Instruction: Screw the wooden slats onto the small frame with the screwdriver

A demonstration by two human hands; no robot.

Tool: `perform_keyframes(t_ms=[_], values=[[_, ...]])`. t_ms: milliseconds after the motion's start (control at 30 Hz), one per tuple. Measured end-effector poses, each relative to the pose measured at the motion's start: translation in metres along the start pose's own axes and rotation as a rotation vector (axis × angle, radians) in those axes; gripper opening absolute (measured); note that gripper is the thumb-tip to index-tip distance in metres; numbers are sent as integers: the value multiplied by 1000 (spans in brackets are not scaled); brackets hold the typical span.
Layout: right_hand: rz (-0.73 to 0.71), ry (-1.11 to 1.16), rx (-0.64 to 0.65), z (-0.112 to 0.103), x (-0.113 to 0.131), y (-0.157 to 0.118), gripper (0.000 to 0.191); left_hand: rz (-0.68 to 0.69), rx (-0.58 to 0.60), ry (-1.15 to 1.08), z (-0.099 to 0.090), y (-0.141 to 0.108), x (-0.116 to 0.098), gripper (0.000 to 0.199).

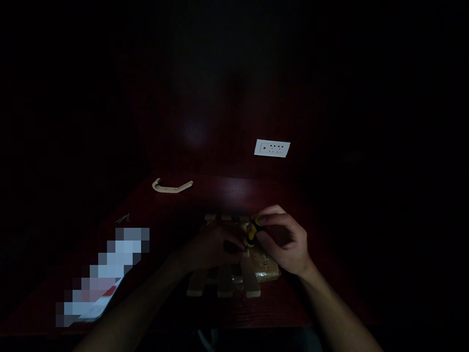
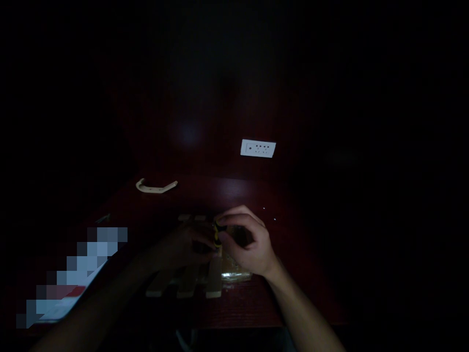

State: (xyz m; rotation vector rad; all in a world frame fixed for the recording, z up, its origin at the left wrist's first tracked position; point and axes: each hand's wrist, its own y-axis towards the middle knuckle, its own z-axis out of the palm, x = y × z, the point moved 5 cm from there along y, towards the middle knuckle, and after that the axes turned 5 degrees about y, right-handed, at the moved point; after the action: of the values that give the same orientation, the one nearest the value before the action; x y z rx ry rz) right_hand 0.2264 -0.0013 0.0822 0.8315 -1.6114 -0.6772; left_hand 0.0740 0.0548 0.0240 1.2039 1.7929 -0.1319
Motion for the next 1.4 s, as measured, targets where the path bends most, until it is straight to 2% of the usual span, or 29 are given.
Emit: perform_keyframes(t_ms=[200, 767, 1100, 1267, 1400], values=[[11, 17, -7, -3, -2, -1, 29, 4, 31, 10, 1, 0, 0, 13], [9, -32, -39, -4, -5, -1, 29, -31, -9, 76, 0, 1, -2, 9], [10, 27, 1, -1, -2, -1, 31, 14, 13, 11, 1, 1, 0, 14], [-1, -15, 7, -1, -1, -1, 31, -25, -11, 13, 0, 0, 2, 13], [-5, -38, -14, -2, -1, -1, 31, -6, -31, 6, 0, 0, 1, 13]])
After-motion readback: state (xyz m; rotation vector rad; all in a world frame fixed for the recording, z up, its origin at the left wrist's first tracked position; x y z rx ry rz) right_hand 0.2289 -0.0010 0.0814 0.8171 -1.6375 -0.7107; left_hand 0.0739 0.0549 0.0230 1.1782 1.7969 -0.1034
